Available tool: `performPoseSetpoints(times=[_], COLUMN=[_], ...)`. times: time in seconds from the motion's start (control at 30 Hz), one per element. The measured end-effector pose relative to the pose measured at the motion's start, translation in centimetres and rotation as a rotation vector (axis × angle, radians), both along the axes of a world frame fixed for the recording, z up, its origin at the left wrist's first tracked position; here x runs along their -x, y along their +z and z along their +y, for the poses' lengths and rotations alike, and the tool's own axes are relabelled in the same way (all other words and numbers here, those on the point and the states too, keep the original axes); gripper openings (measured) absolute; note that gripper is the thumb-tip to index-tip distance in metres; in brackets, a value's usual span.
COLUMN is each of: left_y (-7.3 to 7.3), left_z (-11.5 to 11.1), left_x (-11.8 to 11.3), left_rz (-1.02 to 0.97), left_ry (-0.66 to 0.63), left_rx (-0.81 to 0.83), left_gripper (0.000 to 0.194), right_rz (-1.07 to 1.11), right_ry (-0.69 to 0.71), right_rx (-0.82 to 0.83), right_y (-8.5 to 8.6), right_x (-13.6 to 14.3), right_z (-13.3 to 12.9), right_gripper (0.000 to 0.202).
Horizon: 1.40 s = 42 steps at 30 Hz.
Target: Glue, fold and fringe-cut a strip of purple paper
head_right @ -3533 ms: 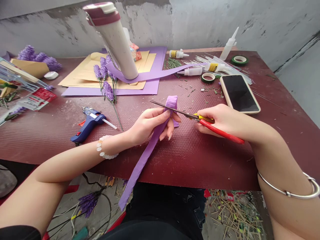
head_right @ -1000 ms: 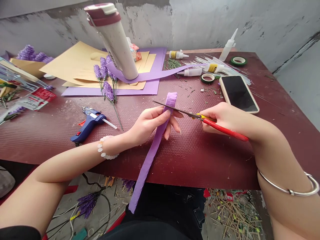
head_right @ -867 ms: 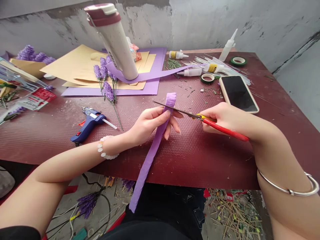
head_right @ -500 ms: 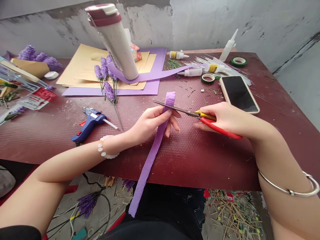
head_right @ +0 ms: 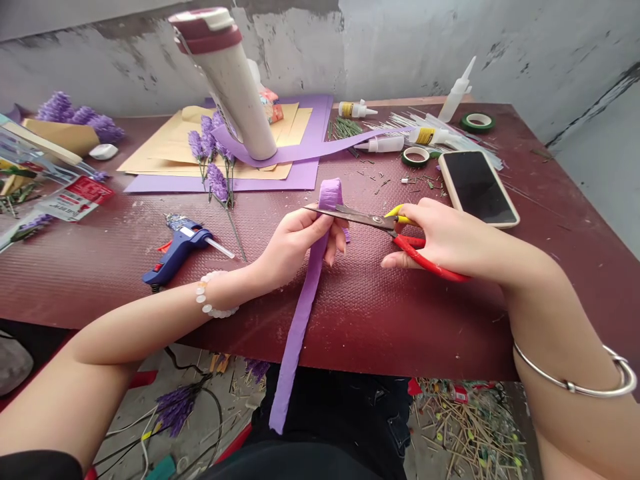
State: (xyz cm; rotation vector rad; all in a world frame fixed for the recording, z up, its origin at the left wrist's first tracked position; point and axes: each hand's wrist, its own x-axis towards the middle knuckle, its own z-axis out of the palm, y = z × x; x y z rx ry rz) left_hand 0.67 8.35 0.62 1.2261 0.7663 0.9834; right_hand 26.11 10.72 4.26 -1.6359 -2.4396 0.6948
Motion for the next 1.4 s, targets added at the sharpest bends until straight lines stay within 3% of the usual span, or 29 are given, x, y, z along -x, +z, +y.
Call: performPoseSetpoints(times=[0.27,0.53,0.67,0.9,1.23,1.4], left_y=[-0.4,-0.4,-0.2,0.0,0.1,-0.1], left_z=[0.2,0.1,0.1,0.0,-0.1,-0.4], left_x=[-0.2,-0.1,-0.1,-0.2,-0.1,0.2], left_rz=[0.013,0.076,0.08,0.071,0.057,0.008], left_ry=[-0.047,-0.035,-0.038,-0.032,-0.046,-0.119], left_rx=[-0.037,-0.072,-0.058,-0.071,-0.051,-0.054], left_gripper=[0.029,0.03,0.031,0.03,0.029,0.032], right_rz=[0.006,0.073,0.091,0.095,0.086,0.128], right_ry=[0.022,0.039,0.056,0.095,0.112,0.156], right_rx=[-0.024,-0.071,-0.052,-0.177,-0.169,0.011], right_y=[-0.5,0.3,0.1,-1.5,-0.9,-0.7], right_x=[-0.2,0.7,0.5,-0.6,-0.5,-0.9], right_z=[0.3,-0.3,-0.4,0.1,-0.1,0.1], right_gripper=[0.076,0.067,0.053,0.029,0.039,0.046])
